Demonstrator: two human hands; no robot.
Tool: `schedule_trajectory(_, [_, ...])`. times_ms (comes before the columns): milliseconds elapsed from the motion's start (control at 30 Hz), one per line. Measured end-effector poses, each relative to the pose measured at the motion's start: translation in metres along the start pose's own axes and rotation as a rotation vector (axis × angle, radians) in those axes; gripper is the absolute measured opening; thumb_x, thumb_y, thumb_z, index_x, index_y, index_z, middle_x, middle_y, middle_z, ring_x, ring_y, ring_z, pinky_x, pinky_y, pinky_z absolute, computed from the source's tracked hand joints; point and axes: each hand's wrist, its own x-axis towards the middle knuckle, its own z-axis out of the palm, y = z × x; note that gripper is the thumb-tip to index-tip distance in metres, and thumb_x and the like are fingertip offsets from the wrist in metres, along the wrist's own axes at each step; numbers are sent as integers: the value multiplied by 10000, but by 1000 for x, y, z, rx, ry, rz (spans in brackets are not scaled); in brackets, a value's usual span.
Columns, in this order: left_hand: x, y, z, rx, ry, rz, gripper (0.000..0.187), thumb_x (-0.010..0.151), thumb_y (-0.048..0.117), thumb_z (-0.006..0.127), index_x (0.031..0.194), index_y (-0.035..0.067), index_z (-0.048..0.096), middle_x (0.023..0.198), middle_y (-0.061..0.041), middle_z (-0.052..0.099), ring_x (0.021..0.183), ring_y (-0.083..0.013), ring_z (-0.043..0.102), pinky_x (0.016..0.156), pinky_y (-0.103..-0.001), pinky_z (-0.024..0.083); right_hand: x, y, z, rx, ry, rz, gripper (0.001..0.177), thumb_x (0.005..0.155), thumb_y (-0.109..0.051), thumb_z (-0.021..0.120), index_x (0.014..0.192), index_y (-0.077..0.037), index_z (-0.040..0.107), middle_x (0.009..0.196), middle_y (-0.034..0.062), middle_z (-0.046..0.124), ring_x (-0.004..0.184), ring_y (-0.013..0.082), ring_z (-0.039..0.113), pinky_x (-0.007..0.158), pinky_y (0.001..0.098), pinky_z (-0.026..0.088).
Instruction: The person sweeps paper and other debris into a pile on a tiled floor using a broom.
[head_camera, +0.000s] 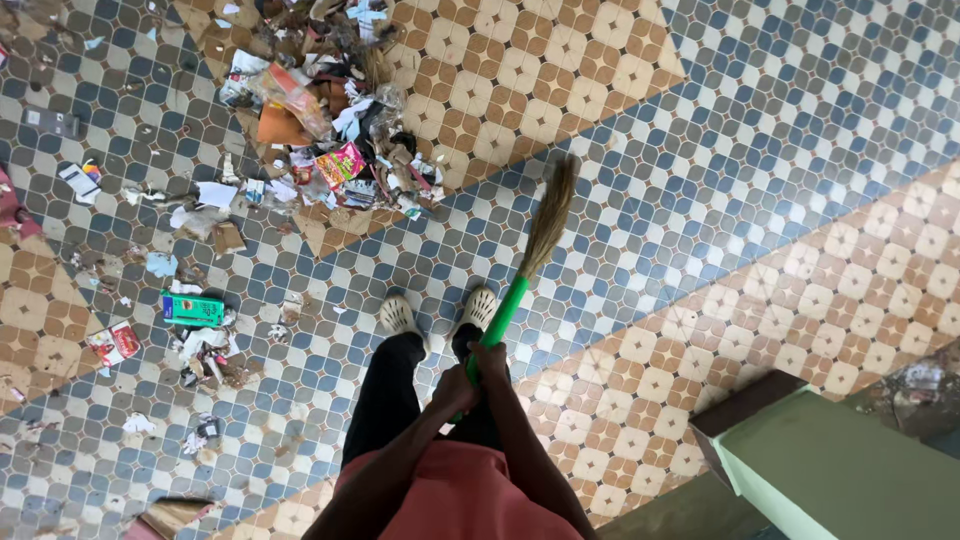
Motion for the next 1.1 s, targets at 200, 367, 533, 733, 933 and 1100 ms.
schedule_trajectory(200, [58,-21,10,-150,-63,-21,355,747,263,759,923,-29,661,736,-187,762,617,-300,775,589,-423,632,51,7,15,-150,32,376,211,668,-75,840,695,43,667,656,154,691,528,255,665,475,372,536])
schedule_trajectory(367, [113,-52,-9,81,172,223,327,722,285,802,847,-4,714,741,-209,736,660,-335,699,611,-441,582,111,19,59,-428,-237,322,157,706,-83,799,674,24,688,666,119,698,566,213,672,521,355,530])
schedule_trajectory(533, [121,-87,-71,-257,146,-126,293,781,248,714,781,-44,737,656,-194,753,594,-236,755,618,-349,622,140,55,146,-482,-431,372,150,735,-82,769,673,-16,648,646,114,669,533,230,663,500,374,542])
schedule_trajectory(733, [85,-107,-152,-566,312,-411,363,805,288,782,822,-48,647,652,-148,714,552,-264,742,529,-380,604,144,85,248,-761,-653,231,142,711,-116,784,679,5,716,665,110,722,571,178,699,525,328,559])
schedule_trajectory(933, [48,-131,-151,-870,437,-437,254,796,161,756,779,-61,634,636,-128,689,488,-234,685,459,-384,552,92,87,301,-991,-783,231,184,632,-83,779,706,53,679,665,156,717,587,227,732,528,346,579])
schedule_trajectory(1100, [-12,-110,-110,-975,522,-330,220,820,163,752,820,-34,654,650,-120,699,507,-198,679,463,-349,511,24,61,254,-865,-727,223,482,652,-40,789,1042,51,521,782,190,695,611,269,723,496,400,576])
